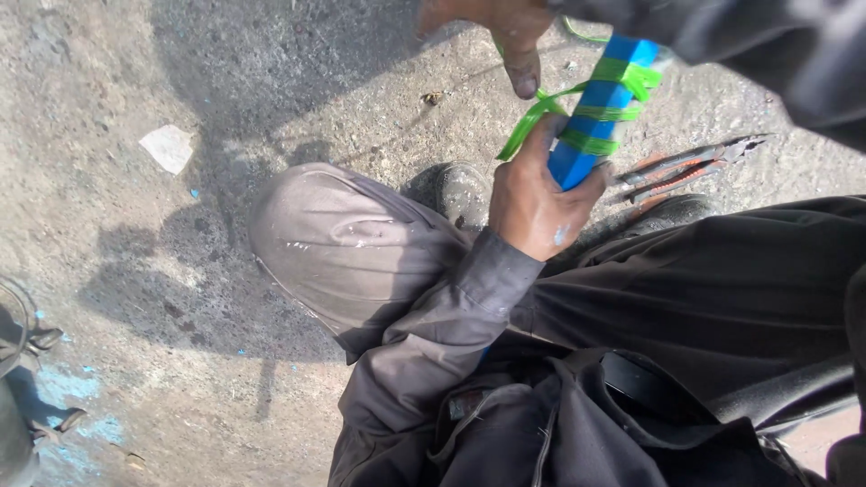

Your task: Wrap a green plastic strap around a blue metal bar and a handle component.

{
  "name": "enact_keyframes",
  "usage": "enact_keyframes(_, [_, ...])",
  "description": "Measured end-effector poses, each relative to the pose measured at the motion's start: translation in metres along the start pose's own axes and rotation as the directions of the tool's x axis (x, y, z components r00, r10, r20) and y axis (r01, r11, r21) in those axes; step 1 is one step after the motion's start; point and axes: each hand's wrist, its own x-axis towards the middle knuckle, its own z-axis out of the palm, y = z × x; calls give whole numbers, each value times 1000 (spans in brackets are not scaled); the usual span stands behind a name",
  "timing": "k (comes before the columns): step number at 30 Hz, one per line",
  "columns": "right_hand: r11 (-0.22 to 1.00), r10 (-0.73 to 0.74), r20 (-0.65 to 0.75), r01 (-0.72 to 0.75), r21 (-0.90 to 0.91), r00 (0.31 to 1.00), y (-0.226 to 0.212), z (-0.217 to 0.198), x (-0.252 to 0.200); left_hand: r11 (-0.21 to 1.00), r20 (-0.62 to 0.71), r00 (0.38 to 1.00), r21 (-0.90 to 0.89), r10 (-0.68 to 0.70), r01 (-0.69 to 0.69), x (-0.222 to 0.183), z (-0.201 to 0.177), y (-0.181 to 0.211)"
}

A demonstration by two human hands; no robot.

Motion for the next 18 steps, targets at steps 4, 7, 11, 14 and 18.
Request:
enact_keyframes(4, [978,46,-185,-7,207,982,25,15,-183,994,-7,995,31,100,-100,4,-4,-1])
enact_keyframes(7, [934,77,-317,43,354,945,-11,-12,-236,995,-17,995,39,97,-96,5,-4,-1])
enact_keyframes(11, [877,119,-455,122,465,882,-74,-29,-168,997,75,996,59,-54,50,9,-7,7])
enact_keyframes(14, [894,220,-743,175,413,632,-90,-5,-126,999,114,993,-42,21,-17,12,-7,4])
enact_keyframes(18, [870,77,-748,322,373,659,-89,41,-101,998,147,987,28,-68,65,10,-10,12])
